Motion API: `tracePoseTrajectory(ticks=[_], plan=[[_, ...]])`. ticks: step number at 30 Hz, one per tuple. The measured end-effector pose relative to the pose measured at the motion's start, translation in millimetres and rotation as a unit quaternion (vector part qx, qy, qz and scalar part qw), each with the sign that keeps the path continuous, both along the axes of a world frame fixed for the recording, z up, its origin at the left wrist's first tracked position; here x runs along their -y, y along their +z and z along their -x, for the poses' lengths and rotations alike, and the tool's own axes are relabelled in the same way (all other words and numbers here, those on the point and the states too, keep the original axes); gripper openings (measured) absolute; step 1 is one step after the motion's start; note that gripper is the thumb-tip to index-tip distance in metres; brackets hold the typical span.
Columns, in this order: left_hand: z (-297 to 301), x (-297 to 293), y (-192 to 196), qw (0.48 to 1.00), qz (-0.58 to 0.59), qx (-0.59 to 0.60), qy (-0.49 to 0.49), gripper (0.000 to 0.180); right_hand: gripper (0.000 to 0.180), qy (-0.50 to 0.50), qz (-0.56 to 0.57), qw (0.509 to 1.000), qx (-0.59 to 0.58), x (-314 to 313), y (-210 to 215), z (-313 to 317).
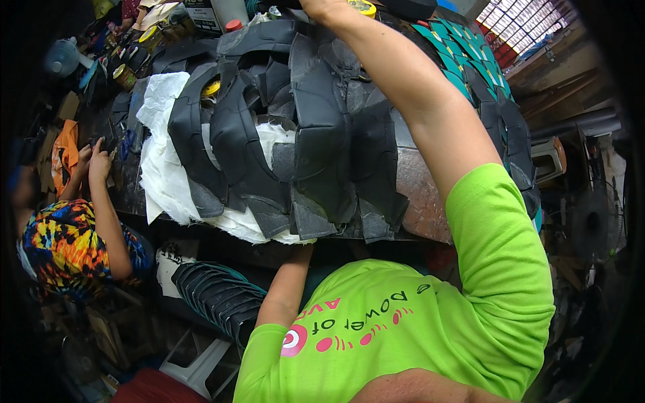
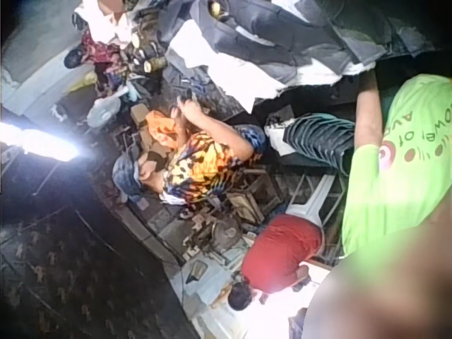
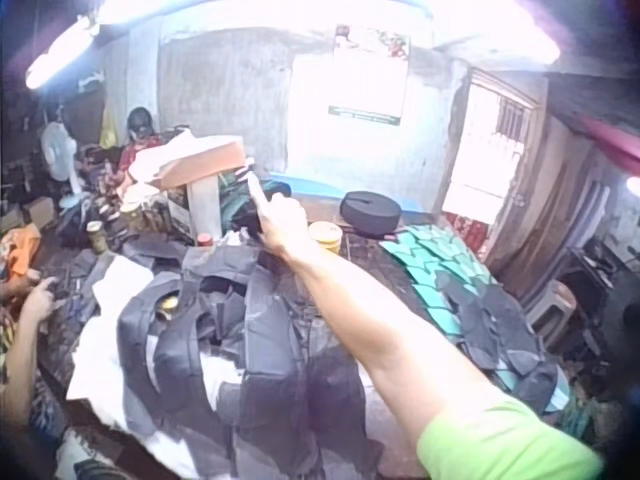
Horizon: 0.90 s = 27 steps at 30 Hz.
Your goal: The person applies adhesive from a yellow tub to a curved surface and then places black rubber pieces over it, pressing them into place. They continue adding more rubber pieces in an overlapping pattern, smoothing each one down by hand.
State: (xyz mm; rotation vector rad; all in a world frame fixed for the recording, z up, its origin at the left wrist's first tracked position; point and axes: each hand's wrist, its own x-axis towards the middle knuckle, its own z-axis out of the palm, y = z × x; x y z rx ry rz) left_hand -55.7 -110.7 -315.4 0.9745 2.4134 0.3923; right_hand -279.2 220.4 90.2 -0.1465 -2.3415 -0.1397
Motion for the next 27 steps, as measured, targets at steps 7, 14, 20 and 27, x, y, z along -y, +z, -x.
tracePoseTrajectory(ticks=[7, 14, 20, 27], plan=[[0.3, -1.8, -2.5, 1.0, 0.002, -0.002, 0.003, 0.09, 0.087, -0.007, -0.086, 0.993, -0.074, -15.7, 53.1, 5.4], [-12.6, 7.2, -2.6, 1.0, 0.0, -0.005, 0.001, 0.09, 0.087, 0.144, -0.127, 0.964, -0.184, -25.9, 72.9, -50.5], [-24.2, 26.6, -1.4, 1.0, 0.007, -0.016, -0.009, 0.09, 0.084, 0.181, -0.048, 0.971, -0.146, -64.6, 43.9, -156.7], [-16.0, 18.5, -1.9, 0.999, 0.025, -0.037, -0.017, 0.09, 0.083, 0.223, 0.207, 0.949, -0.079, -63.5, -17.4, -317.2]])
